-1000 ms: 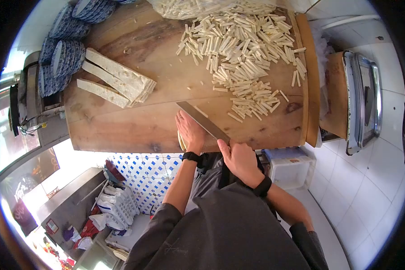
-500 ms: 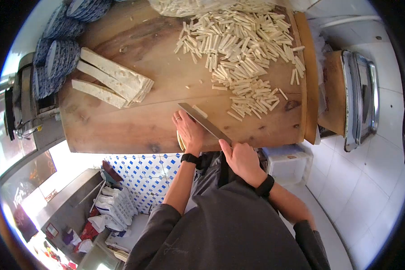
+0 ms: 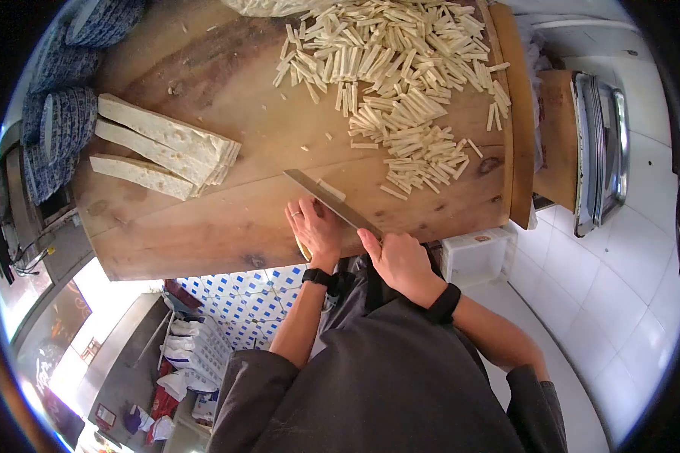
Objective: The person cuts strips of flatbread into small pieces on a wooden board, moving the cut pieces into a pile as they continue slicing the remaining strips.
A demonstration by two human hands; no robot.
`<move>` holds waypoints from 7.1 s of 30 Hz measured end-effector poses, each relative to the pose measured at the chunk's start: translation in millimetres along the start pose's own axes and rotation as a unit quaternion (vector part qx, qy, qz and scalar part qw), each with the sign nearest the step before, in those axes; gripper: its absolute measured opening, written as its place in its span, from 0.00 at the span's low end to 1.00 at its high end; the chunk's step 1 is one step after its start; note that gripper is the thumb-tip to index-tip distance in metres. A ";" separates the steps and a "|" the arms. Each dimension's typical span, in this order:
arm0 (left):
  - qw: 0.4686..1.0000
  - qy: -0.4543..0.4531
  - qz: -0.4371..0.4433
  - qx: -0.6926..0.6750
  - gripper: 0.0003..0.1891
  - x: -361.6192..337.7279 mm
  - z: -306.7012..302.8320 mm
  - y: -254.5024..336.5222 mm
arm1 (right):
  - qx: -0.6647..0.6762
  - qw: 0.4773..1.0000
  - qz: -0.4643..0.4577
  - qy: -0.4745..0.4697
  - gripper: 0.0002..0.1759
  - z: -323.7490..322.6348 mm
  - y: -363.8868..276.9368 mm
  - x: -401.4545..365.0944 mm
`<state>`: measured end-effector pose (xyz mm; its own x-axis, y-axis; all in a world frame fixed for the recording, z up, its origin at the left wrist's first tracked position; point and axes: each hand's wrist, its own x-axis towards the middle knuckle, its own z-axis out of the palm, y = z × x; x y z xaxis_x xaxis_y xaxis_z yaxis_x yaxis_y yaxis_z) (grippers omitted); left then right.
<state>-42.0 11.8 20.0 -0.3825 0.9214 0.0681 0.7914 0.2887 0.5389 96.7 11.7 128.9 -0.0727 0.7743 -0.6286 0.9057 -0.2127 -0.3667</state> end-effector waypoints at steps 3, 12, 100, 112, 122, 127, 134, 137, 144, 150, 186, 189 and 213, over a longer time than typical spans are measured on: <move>1.000 0.002 0.001 -0.004 0.08 1.7 1.4 -0.9 | -0.018 1.000 0.003 0.008 0.44 6.0 -5.8 12.8; 0.999 -0.031 -0.027 -0.034 0.09 -5.4 6.0 -12.3 | -0.006 0.997 -0.046 0.069 0.44 42.2 -31.3 55.4; 0.995 0.015 -0.055 -0.083 0.07 -9.8 0.0 -19.8 | 0.023 0.996 -0.021 0.082 0.41 20.1 1.1 -26.0; 0.994 0.018 -0.066 -0.081 0.05 -14.2 7.6 -28.8 | 0.021 0.997 -0.027 0.072 0.43 35.4 -33.8 24.4; 0.991 -0.010 -0.085 -0.101 0.09 -15.8 1.3 -28.4 | 0.026 0.992 -0.093 0.076 0.37 54.2 -43.7 46.3; 0.995 0.014 -0.063 -0.072 0.07 -8.8 5.4 -25.0 | 0.048 0.994 -0.058 0.084 0.36 31.3 -14.9 7.8; 0.997 0.021 -0.051 -0.046 0.09 -8.2 0.3 -18.0 | 0.048 0.997 -0.032 0.058 0.37 25.1 3.7 -27.3; 0.997 0.028 -0.038 -0.060 0.11 -9.1 -0.7 -18.1 | 0.055 0.997 -0.035 0.047 0.36 20.1 2.6 -34.6; 0.995 0.020 -0.067 -0.072 0.12 -9.6 -2.1 -14.6 | 0.058 0.998 -0.028 0.028 0.37 20.4 -0.9 -35.1; 0.997 0.021 -0.056 -0.046 0.10 -9.5 4.1 -23.1 | 0.040 0.998 -0.009 0.056 0.39 27.5 -6.5 -33.9; 0.999 -0.002 -0.040 -0.027 0.05 -9.7 -11.0 -19.7 | 0.071 0.995 -0.037 0.067 0.39 34.5 -3.9 -11.8; 1.000 0.019 0.003 -0.022 0.05 -13.7 -8.6 -23.3 | 0.070 0.995 -0.039 0.051 0.37 35.2 3.1 -24.1; 0.998 0.037 -0.042 -0.031 0.09 -26.6 2.1 -32.8 | 0.019 0.997 -0.032 0.073 0.41 27.4 -11.5 -22.5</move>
<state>-56.8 -21.6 -1.2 -0.4825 0.8723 0.0801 0.7243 0.3458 0.5965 76.4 -19.6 128.5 -0.0666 0.8648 -0.4977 0.8849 -0.1793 -0.4300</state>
